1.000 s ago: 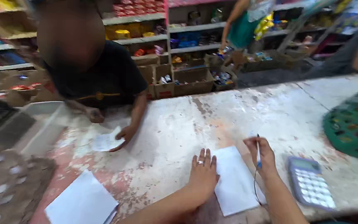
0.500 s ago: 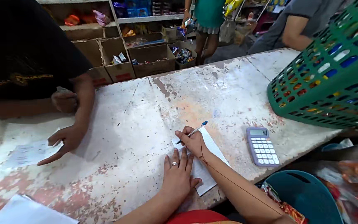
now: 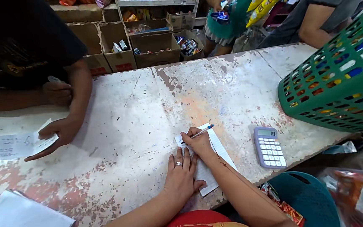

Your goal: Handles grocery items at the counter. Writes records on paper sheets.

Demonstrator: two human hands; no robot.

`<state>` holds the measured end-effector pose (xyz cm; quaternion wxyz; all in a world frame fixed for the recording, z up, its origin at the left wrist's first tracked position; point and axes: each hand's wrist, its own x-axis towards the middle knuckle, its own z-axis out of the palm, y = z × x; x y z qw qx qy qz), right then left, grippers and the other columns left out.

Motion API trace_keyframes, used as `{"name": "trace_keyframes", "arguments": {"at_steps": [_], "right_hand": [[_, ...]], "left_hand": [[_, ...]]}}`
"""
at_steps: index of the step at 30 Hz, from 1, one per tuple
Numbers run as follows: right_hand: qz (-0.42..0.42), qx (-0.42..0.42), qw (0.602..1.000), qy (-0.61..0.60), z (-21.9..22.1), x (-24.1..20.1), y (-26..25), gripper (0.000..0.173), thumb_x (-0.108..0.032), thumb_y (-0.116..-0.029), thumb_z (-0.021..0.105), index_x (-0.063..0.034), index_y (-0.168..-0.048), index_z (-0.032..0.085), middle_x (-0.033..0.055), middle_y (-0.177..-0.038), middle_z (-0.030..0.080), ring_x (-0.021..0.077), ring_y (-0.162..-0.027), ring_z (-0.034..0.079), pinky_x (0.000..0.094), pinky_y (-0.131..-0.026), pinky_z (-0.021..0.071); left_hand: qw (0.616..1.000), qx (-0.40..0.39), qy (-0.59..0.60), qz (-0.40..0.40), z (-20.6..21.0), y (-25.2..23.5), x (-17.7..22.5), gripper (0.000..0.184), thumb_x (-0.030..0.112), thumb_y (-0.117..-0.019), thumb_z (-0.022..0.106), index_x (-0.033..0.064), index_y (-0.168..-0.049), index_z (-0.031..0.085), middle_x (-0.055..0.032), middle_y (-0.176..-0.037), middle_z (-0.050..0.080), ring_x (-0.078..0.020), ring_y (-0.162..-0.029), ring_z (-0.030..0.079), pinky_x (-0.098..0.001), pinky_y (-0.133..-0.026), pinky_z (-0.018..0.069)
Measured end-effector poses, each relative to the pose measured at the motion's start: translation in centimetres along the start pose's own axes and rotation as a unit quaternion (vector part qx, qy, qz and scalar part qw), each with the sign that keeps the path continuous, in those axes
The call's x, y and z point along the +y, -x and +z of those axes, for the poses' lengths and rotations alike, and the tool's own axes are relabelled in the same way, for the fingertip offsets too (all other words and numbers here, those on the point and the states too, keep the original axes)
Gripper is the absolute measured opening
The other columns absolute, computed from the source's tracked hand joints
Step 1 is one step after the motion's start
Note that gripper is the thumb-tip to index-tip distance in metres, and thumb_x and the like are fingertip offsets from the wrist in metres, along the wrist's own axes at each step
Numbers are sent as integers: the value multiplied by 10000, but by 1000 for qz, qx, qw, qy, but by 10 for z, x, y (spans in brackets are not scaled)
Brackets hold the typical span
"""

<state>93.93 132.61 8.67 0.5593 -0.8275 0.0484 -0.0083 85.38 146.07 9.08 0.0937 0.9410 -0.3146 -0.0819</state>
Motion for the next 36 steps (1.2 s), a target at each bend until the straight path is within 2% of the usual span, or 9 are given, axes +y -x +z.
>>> {"name": "trace_keyframes", "arguments": {"at_steps": [5, 9, 13, 17, 19, 21, 24, 32, 36], "right_hand": [[16, 2, 1000, 7, 1, 0, -1, 345, -97, -893, 739, -108, -623, 526, -58, -543, 549, 3, -501, 523, 195, -533, 455], [-8, 14, 1000, -14, 3, 1, -2, 345, -65, -884, 734, -108, -615, 524, -59, -535, 549, -8, -492, 527, 172, -517, 458], [-22, 14, 1000, 12, 3, 3, -2, 337, -117, -893, 715, -128, -613, 526, -79, -540, 540, -20, -496, 521, 173, -514, 448], [-37, 34, 996, 71, 3, 3, 3, 269, -212, -886, 699, -101, -680, 567, -69, -608, 538, 0, -545, 520, 203, -561, 460], [-47, 46, 995, 76, 6, -1, 2, 268, -208, -873, 702, -90, -671, 571, -58, -597, 539, 10, -534, 522, 214, -546, 453], [-46, 50, 995, 67, 7, -2, 2, 278, -199, -867, 704, -91, -653, 562, -53, -570, 528, 14, -508, 510, 222, -521, 433], [-34, 44, 998, 2, 7, -1, 1, 292, -145, -858, 711, -142, -631, 527, -98, -527, 513, -25, -470, 500, 166, -480, 426], [-35, 45, 998, -13, 8, 1, 1, 308, -129, -855, 715, -152, -617, 521, -95, -513, 516, -22, -452, 491, 165, -463, 407], [-36, 46, 998, -20, 7, 3, 1, 307, -134, -853, 714, -158, -615, 521, -93, -509, 516, -20, -448, 490, 164, -459, 402]], "left_hand": [[1000, -1, 1, -1, 0, 0, 1, 927, 743, -930, 428, 50, -1544, 439, -284, -1596, 360, -478, -1468, 366, -679, -1120, 336], [1000, 7, 3, -3, 1, 0, 0, 947, 749, -916, 449, 38, -1541, 440, -298, -1589, 361, -482, -1460, 376, -656, -1123, 353], [1000, 7, 16, 1, 0, 0, -2, 954, 753, -917, 441, 32, -1541, 435, -306, -1592, 348, -484, -1464, 368, -638, -1117, 375], [998, 0, 64, 9, -4, 3, -1, 933, 713, -915, 505, 8, -1523, 449, -324, -1599, 319, -502, -1471, 341, -667, -1113, 363], [997, -3, 79, 8, -9, 4, -2, 892, 672, -928, 537, 7, -1516, 459, -319, -1605, 311, -494, -1482, 326, -663, -1123, 353], [996, 25, 86, 7, -5, 4, -3, 861, 651, -924, 569, 20, -1504, 486, -320, -1580, 359, -490, -1463, 365, -650, -1114, 378], [997, 13, 82, 4, -2, 4, -3, 879, 655, -938, 540, 43, -1556, 415, -314, -1596, 333, -479, -1480, 340, -637, -1135, 357], [996, -25, 80, -1, -7, 3, -2, 896, 663, -952, 514, 48, -1585, 357, -296, -1633, 270, -472, -1508, 284, -645, -1159, 315], [997, -18, 73, -1, -4, 2, 0, 901, 668, -944, 523, 48, -1580, 368, -293, -1628, 283, -470, -1504, 294, -646, -1152, 324]]}}
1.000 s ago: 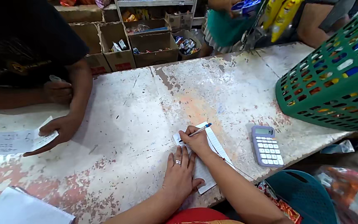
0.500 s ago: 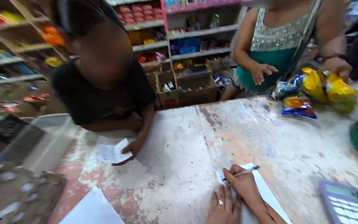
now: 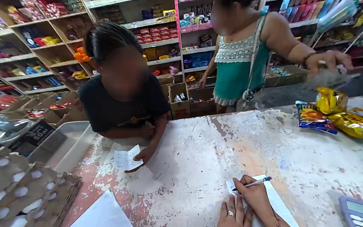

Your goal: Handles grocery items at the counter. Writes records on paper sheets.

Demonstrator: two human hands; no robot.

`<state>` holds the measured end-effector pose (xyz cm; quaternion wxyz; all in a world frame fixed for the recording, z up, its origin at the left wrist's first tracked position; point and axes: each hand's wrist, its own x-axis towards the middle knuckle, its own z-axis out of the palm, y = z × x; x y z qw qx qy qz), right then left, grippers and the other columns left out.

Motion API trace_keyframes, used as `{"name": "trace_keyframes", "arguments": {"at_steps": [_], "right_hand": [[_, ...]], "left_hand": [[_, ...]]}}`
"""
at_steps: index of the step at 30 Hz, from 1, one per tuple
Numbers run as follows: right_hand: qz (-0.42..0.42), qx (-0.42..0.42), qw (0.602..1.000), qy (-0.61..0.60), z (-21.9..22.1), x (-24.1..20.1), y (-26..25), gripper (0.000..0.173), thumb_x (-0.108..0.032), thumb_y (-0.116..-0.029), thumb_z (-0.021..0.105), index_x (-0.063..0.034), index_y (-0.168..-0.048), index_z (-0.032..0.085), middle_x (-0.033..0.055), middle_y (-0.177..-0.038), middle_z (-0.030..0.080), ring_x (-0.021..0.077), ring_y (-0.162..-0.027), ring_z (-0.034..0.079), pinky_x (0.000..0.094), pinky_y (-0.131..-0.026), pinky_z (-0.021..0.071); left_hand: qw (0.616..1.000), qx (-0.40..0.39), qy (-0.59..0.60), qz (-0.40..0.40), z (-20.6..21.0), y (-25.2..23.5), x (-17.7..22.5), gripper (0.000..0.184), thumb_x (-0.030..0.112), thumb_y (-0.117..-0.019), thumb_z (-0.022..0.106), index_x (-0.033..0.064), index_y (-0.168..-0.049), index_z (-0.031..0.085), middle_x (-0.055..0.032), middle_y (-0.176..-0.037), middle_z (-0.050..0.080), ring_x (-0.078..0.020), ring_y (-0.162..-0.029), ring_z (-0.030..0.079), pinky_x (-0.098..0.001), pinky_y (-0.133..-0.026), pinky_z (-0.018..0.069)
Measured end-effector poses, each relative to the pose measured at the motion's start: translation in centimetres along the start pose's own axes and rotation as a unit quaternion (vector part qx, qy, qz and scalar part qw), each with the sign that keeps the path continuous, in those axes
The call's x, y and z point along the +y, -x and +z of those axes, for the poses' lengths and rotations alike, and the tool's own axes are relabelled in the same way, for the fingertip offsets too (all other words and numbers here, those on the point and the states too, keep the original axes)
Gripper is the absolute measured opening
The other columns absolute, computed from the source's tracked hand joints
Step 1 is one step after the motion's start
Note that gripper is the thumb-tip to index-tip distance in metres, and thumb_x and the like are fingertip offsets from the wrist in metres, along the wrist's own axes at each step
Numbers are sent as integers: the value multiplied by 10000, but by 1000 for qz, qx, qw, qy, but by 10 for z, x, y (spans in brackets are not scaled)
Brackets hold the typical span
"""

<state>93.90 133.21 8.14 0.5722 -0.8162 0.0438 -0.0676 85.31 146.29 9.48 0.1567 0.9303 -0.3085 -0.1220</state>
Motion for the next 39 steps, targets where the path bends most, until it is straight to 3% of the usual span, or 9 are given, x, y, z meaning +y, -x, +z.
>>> {"name": "trace_keyframes", "arguments": {"at_steps": [5, 14, 26, 32, 36, 39], "right_hand": [[-4, 3, 1000, 4, 1, 1, 0, 310, -149, -849, 712, -162, -610, 513, -100, -502, 512, -29, -443, 492, 159, -449, 399], [-12, 3, 1000, 20, 0, 5, -1, 324, -154, -856, 704, -166, -604, 501, -100, -503, 504, -31, -446, 490, 157, -455, 396], [8, -12, 1000, 16, -8, 3, 1, 311, -126, -852, 718, -152, -618, 515, -95, -509, 511, -21, -454, 503, 160, -471, 423], [7, -33, 997, 73, -11, 2, 1, 273, -211, -898, 714, -104, -690, 574, -74, -583, 547, -5, -519, 531, 199, -543, 466], [-17, -54, 991, 122, -13, 2, 1, 294, -235, -904, 662, -102, -669, 546, -75, -582, 472, -1, -534, 440, 214, -538, 368], [-1, -78, 990, 121, -14, -2, -2, 307, -243, -901, 673, -132, -654, 528, -98, -568, 451, -14, -522, 423, 204, -531, 353]], "left_hand": [[1000, -21, 4, 1, -4, 0, 1, 902, 666, -959, 499, 42, -1590, 340, -298, -1637, 256, -472, -1517, 261, -647, -1168, 295], [1000, 0, -9, 6, 0, 0, 0, 899, 676, -950, 498, 38, -1572, 379, -297, -1619, 302, -470, -1499, 306, -643, -1145, 335], [1000, -4, -3, 4, 4, -2, 4, 905, 673, -946, 513, 45, -1581, 363, -296, -1624, 291, -470, -1506, 290, -642, -1153, 324], [1000, -30, -7, -4, 2, -3, 5, 923, 690, -946, 490, 42, -1587, 345, -299, -1644, 234, -481, -1522, 238, -657, -1170, 281], [999, -24, -32, -5, 4, -4, 5, 959, 734, -932, 452, 23, -1571, 371, -302, -1636, 254, -484, -1513, 261, -648, -1164, 299], [999, -4, -47, -6, 7, -5, 3, 966, 754, -912, 457, 42, -1562, 400, -294, -1628, 285, -479, -1499, 299, -638, -1148, 333]]}}
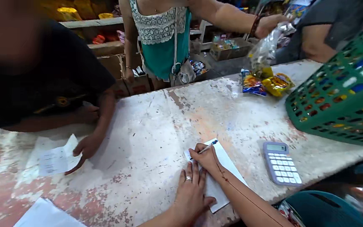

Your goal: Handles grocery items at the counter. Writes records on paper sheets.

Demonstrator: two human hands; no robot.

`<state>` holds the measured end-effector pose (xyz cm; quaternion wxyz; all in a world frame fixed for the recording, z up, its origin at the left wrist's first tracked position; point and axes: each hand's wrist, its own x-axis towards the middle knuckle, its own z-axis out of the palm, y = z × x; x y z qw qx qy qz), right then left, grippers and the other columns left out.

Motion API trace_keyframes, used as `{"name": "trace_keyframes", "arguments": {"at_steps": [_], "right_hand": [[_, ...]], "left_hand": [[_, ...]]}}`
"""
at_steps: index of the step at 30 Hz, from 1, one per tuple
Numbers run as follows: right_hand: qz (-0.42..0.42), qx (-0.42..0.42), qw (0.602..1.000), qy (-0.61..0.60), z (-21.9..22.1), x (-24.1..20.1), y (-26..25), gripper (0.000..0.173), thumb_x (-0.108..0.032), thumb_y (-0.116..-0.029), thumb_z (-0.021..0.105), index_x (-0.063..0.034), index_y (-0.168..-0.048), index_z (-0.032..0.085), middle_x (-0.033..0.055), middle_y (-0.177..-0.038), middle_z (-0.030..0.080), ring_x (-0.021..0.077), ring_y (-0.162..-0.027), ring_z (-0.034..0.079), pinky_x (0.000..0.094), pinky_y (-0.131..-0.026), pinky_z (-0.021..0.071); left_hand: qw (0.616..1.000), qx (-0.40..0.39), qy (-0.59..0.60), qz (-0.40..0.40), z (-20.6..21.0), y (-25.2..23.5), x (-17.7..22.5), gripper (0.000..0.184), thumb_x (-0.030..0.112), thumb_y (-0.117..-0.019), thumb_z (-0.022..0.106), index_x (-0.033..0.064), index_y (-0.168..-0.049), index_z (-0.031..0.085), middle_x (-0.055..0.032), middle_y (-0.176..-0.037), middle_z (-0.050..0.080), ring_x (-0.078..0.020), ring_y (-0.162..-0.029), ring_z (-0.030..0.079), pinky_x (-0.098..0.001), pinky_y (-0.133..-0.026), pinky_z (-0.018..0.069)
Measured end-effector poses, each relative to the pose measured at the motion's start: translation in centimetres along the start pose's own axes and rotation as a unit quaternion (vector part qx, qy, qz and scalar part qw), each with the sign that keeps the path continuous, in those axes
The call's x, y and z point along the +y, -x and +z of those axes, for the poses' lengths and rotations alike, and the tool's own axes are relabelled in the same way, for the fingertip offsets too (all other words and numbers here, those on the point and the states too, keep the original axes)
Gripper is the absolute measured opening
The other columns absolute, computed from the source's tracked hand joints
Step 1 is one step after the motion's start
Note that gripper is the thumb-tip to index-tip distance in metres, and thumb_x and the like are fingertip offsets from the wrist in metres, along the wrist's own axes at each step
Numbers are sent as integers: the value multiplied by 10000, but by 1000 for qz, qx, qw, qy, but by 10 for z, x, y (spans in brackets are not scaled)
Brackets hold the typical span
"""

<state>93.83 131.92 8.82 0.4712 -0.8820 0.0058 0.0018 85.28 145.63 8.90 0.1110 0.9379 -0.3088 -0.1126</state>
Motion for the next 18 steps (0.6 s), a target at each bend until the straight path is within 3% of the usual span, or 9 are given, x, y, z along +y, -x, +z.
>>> {"name": "trace_keyframes", "arguments": {"at_steps": [3, 5, 7, 10, 15, 18], "right_hand": [[1, 46, 997, -58, 0, 1, -2, 288, -158, -890, 658, -138, -645, 509, -112, -556, 445, -38, -502, 419, 167, -510, 355], [4, 72, 993, -89, -4, 5, -4, 280, -131, -891, 672, -131, -652, 526, -105, -556, 496, -40, -499, 478, 155, -513, 417], [19, 58, 994, -96, -6, 7, -6, 282, -145, -899, 689, -125, -662, 538, -94, -566, 527, -28, -511, 514, 167, -531, 453], [22, 35, 996, -84, -6, 8, -6, 295, -178, -907, 706, -120, -664, 549, -86, -574, 544, -19, -523, 532, 179, -546, 468], [3, 27, 998, -48, -5, 10, -5, 335, -193, -889, 687, -143, -620, 494, -95, -550, 459, -10, -506, 444, 189, -522, 380], [6, 26, 997, -70, -6, 8, -7, 327, -188, -891, 744, -124, -638, 548, -90, -553, 532, -29, -509, 515, 161, -535, 448]], "left_hand": [[1000, 10, -10, 2, 1, 0, -3, 978, 779, -896, 445, 74, -1573, 397, -296, -1626, 286, -475, -1486, 331, -623, -1131, 358], [1000, 18, -18, 4, 1, -1, -6, 963, 780, -896, 442, 87, -1564, 417, -291, -1622, 299, -468, -1471, 362, -613, -1112, 384], [999, 26, -18, 7, 0, -1, -7, 946, 778, -898, 441, 89, -1547, 446, -292, -1610, 324, -466, -1461, 381, -611, -1103, 397], [999, 32, 1, 9, 1, -2, -8, 938, 770, -904, 451, 79, -1538, 455, -306, -1603, 326, -463, -1490, 333, -619, -1149, 348], [999, 30, -3, 14, 2, -2, -9, 937, 770, -908, 439, 79, -1541, 451, -306, -1606, 320, -466, -1495, 320, -606, -1161, 342], [999, 36, -10, 17, 2, -2, -9, 939, 771, -906, 439, 77, -1538, 455, -309, -1603, 324, -464, -1488, 337, -607, -1155, 349]]}}
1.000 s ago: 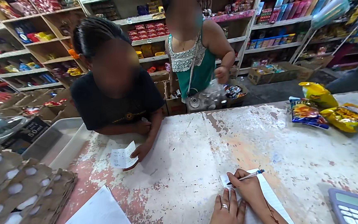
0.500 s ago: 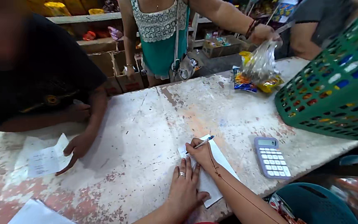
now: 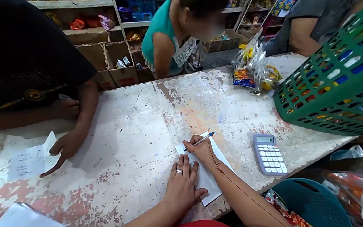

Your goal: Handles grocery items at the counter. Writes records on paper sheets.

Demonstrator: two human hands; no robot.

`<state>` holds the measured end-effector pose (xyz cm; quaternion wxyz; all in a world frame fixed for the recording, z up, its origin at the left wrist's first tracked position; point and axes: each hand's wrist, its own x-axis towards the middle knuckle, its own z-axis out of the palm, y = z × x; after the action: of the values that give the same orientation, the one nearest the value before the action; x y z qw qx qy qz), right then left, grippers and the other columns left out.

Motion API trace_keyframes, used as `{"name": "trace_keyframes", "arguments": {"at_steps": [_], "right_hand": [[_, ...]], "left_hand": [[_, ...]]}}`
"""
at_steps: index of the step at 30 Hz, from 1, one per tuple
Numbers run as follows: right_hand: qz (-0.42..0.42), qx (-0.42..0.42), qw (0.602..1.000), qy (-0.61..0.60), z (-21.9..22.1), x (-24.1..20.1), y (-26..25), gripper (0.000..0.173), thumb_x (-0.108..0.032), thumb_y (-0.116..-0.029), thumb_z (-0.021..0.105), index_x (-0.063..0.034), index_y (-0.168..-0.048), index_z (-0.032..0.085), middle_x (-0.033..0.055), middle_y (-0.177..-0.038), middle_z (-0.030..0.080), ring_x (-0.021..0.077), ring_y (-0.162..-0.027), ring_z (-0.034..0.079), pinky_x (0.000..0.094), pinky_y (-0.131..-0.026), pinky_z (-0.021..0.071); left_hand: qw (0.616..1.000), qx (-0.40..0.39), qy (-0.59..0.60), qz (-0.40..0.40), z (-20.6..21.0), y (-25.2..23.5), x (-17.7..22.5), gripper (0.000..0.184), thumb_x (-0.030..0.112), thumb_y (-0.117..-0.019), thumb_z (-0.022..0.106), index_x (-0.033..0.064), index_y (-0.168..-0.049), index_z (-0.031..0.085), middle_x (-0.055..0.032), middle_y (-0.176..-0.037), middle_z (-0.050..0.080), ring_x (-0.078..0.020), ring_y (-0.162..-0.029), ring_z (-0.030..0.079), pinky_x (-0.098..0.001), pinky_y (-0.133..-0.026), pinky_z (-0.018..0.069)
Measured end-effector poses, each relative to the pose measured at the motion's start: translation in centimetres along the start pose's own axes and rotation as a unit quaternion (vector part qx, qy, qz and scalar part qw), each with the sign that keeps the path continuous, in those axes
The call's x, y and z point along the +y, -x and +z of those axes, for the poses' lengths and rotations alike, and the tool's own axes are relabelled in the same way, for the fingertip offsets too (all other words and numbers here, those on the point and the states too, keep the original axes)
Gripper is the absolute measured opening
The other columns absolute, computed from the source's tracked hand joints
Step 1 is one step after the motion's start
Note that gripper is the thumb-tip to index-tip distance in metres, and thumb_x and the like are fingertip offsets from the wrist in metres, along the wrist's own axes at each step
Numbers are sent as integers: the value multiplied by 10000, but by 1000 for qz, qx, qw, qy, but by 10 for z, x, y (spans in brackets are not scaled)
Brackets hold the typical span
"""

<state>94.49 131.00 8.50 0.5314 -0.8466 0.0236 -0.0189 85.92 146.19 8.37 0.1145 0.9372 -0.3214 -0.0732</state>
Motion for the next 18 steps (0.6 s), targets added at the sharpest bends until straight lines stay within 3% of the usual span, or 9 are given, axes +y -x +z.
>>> {"name": "trace_keyframes", "arguments": {"at_steps": [4, 18], "right_hand": [[-12, 35, 999, 26, 3, 3, 1, 326, -141, -883, 680, -132, -615, 496, -94, -552, 443, -28, -512, 411, 173, -516, 345], [6, 30, 998, 53, 0, 0, 1, 326, -148, -881, 650, -149, -608, 472, -99, -549, 416, -17, -512, 398, 191, -516, 332]], "left_hand": [[1000, 8, -7, 1, 2, 1, 0, 934, 772, -904, 434, 83, -1534, 465, -311, -1596, 336, -461, -1483, 348, -607, -1147, 360], [1000, 14, -20, 14, 5, 0, -2, 912, 783, -906, 405, 146, -1557, 449, -223, -1632, 333, -457, -1484, 347, -626, -1128, 366]]}}
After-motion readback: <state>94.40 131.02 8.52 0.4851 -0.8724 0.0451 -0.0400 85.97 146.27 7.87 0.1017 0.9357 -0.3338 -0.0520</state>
